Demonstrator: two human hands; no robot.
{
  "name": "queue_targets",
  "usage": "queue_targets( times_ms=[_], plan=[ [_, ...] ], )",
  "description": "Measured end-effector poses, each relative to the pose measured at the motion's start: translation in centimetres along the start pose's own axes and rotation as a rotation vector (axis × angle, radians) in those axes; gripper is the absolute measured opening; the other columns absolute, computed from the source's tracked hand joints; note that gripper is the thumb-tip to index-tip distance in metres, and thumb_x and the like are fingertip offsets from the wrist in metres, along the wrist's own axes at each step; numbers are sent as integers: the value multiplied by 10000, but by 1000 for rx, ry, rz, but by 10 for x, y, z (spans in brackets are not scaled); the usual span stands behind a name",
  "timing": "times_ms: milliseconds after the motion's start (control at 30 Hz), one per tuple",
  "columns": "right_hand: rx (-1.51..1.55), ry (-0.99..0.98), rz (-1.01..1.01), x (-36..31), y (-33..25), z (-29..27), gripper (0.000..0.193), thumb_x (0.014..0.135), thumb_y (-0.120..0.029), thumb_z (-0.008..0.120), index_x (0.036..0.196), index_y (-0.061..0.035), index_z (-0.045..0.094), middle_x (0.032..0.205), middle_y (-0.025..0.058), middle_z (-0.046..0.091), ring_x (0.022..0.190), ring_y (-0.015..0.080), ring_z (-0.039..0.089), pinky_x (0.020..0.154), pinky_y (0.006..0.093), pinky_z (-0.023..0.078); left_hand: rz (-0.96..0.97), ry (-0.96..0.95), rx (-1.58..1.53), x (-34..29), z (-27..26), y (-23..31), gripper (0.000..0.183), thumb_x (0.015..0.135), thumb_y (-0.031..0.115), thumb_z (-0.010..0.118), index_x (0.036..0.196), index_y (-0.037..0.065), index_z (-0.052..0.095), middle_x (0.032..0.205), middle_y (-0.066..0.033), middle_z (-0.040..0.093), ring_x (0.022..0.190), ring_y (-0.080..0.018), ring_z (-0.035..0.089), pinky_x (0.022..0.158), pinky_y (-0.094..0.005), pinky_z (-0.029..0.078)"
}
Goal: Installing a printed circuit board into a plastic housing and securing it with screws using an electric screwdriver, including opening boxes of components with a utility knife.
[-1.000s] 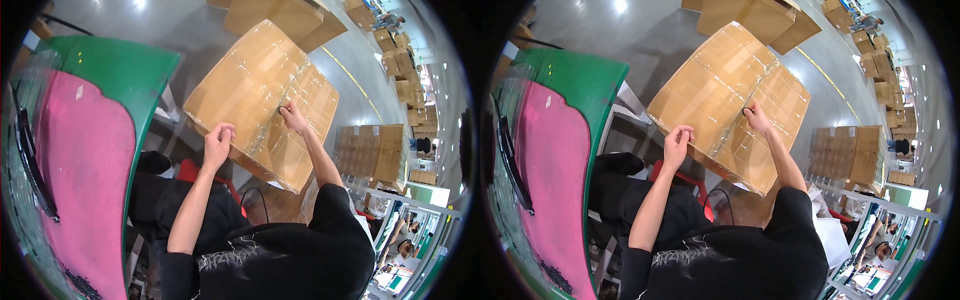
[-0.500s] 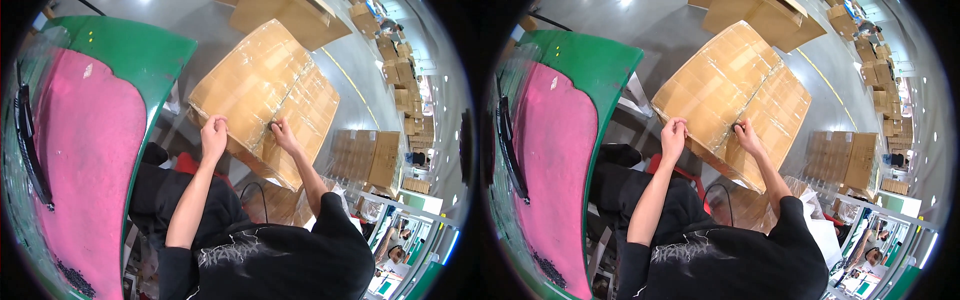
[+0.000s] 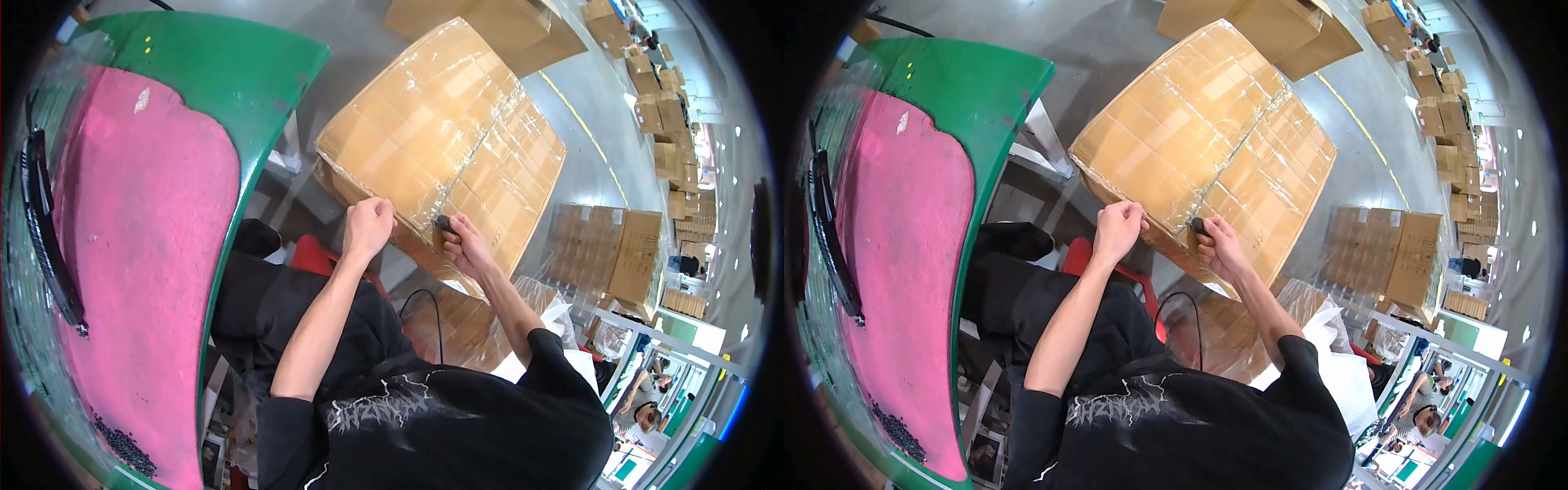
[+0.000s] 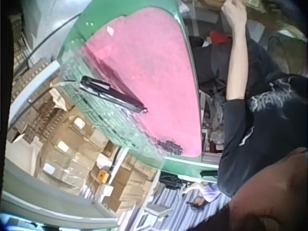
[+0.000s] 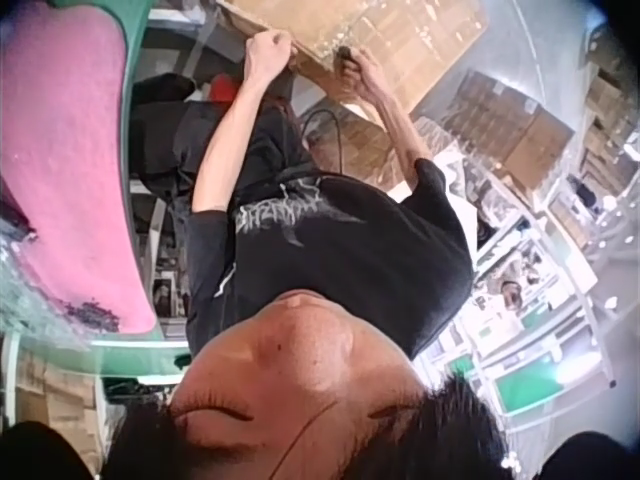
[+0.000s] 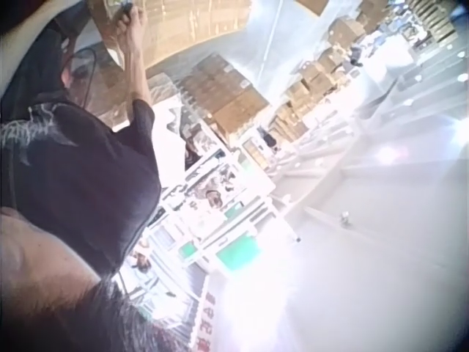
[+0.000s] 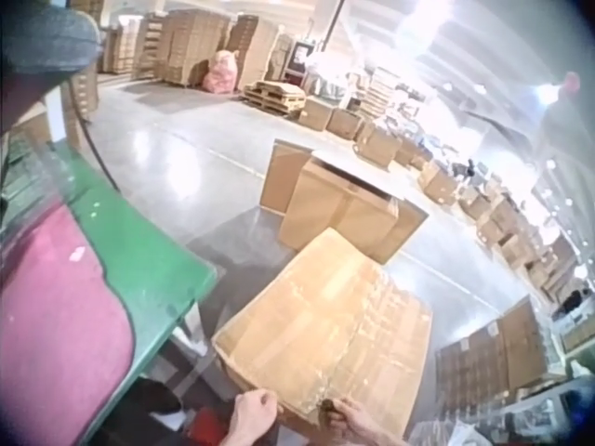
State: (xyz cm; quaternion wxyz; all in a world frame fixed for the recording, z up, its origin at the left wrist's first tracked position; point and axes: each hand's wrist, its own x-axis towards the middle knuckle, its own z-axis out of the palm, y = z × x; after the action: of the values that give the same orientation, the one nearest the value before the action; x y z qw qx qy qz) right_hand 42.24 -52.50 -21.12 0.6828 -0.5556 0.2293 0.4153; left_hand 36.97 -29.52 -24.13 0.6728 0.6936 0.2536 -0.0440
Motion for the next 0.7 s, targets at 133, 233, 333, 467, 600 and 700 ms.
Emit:
queue_targets(
  times_ms=[133, 233, 333, 467, 600, 700],
  plan=[
    [323, -99, 13, -3, 10, -7, 121, 1026, -278, 449, 995, -164, 475, 611, -67, 262, 455, 48, 227, 417, 220, 224, -65, -166, 104, -6, 1, -3, 273, 891, 177, 536, 928, -46, 691, 716, -126, 711, 664, -169, 688, 664, -294, 543],
    [375, -150, 11, -3, 11, -11, 118, 1021, -285, 462, 995, -170, 465, 615, -67, 260, 456, 46, 227, 417, 218, 220, -90, -199, -43, -11, 5, 0, 282, 896, 165, 517, 931, -64, 678, 713, -127, 710, 665, -171, 688, 656, -294, 543],
    [260, -96, -33, -11, 7, 5, 131, 1017, -286, 475, 1010, -157, 447, 624, -59, 292, 462, 56, 256, 424, 221, 235, -89, -169, -67, -14, 7, -2, 297, 897, 174, 515, 985, -68, 664, 778, -128, 718, 705, -175, 688, 675, -289, 538],
    [-524, 37, -325, -6, -8, 10, 154, 1015, -262, 482, 1035, -118, 430, 661, -28, 410, 498, 70, 357, 452, 221, 295, -320, -307, -605, -17, -2, -2, 303, 896, 161, 510, 1073, -53, 630, 883, -117, 713, 771, -171, 675, 707, -278, 522],
    [-1109, 223, -724, 7, 4, 11, 162, 1014, -260, 487, 1046, -112, 429, 681, -8, 442, 555, 63, 401, 481, 221, 330, -245, -405, -842, -22, -1, -12, 283, 899, 120, 490, 1117, -32, 585, 952, -94, 667, 807, -158, 640, 719, -261, 495],
    [-521, 84, -239, -8, 5, 7, 152, 1016, -250, 478, 1045, -108, 434, 664, -9, 429, 558, 67, 412, 479, 220, 332, -172, -421, -725, -19, -1, -17, 268, 883, 94, 505, 1112, -22, 582, 928, -72, 648, 788, -147, 632, 699, -260, 489]
  ],
)
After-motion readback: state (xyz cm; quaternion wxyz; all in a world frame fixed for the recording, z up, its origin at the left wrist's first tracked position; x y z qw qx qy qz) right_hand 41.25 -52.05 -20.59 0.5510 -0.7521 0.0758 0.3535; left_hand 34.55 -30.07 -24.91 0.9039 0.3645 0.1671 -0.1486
